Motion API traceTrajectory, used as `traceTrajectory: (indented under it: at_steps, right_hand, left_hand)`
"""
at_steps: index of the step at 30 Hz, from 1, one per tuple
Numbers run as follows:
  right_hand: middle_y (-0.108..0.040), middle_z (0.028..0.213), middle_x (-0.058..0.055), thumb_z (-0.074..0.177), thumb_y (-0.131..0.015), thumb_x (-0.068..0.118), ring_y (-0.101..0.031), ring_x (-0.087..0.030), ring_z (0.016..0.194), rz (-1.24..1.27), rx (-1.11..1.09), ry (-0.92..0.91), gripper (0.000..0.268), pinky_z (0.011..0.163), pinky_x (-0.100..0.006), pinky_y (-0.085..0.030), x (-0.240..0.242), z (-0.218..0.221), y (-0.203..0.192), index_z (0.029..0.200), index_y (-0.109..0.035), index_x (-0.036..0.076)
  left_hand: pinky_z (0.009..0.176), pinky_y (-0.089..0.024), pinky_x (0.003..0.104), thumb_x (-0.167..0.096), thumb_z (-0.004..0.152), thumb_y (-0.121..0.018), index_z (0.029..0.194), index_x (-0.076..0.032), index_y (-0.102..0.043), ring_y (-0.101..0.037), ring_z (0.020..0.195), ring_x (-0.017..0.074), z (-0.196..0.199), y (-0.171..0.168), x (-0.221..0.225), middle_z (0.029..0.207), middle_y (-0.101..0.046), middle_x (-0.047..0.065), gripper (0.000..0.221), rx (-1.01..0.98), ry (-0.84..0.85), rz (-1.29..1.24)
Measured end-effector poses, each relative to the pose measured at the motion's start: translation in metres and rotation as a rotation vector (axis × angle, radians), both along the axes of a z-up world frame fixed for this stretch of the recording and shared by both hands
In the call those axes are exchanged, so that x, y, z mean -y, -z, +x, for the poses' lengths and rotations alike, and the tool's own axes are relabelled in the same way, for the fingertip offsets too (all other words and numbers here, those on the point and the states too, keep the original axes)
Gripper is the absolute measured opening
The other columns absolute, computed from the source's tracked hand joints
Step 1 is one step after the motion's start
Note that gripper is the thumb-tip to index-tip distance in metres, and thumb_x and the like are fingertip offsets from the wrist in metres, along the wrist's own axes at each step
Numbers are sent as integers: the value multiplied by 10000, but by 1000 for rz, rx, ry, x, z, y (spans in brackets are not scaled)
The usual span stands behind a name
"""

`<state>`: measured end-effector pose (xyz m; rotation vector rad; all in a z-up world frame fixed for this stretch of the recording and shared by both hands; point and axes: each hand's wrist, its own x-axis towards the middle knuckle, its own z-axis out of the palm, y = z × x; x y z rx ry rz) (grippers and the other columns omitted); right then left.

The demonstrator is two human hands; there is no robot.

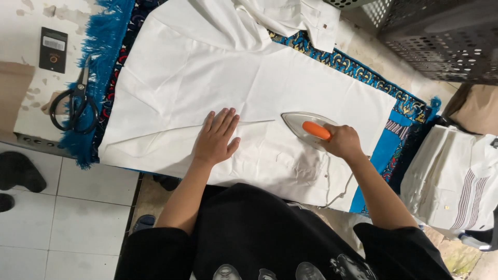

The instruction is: Ironing a white shirt and folding it into a neat rectangle on a pressing table.

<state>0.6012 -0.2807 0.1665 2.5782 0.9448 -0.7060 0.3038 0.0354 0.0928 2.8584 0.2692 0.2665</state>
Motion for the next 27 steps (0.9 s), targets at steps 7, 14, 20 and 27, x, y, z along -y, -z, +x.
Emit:
traceTrajectory:
  at_steps: [7, 14, 20, 27]
  right_hand:
    - [-759, 796, -65, 781, -721, 498, -767, -329, 760, 58, 371, -11, 453, 699, -424, -615, -41, 85, 24, 1165, -757, 261]
    - [-795, 976, -152, 715, -765, 397, -756, -415, 954, 22, -48, 44, 574, 896, -513, -598, -44, 33, -18, 1262, -755, 223]
    - [-727, 722, 35, 743, -678, 481, -762, -220, 727, 1, 191, -280, 326, 739, -349, -627, 42, -13, 28, 1041, -720, 357]
    - [-738, 757, -128, 859, -698, 622, -756, -406, 745, 40, 373, 112, 488, 686, -482, -616, -7, 114, 19, 1134, -760, 223]
  left_hand:
    - [1276, -179, 498, -514, 980, -402, 1556, -162, -468, -311, 1549, 225, 0, -1, -1, 1657, -391, 65, 678, 15, 0, -9]
    - [1283, -166, 484, -513, 943, -425, 1562, -153, -458, -307, 1551, 204, 1, -4, -1, 1663, -386, 56, 717, 10, -13, -13]
    - [1284, -164, 483, -499, 927, -423, 1555, -149, -469, -313, 1549, 207, 0, -4, 0, 1660, -394, 52, 720, 24, -17, -30]
    - [1290, -147, 482, -508, 923, -416, 1560, -157, -460, -297, 1556, 204, 3, -1, -1, 1669, -377, 46, 728, 8, -20, -27]
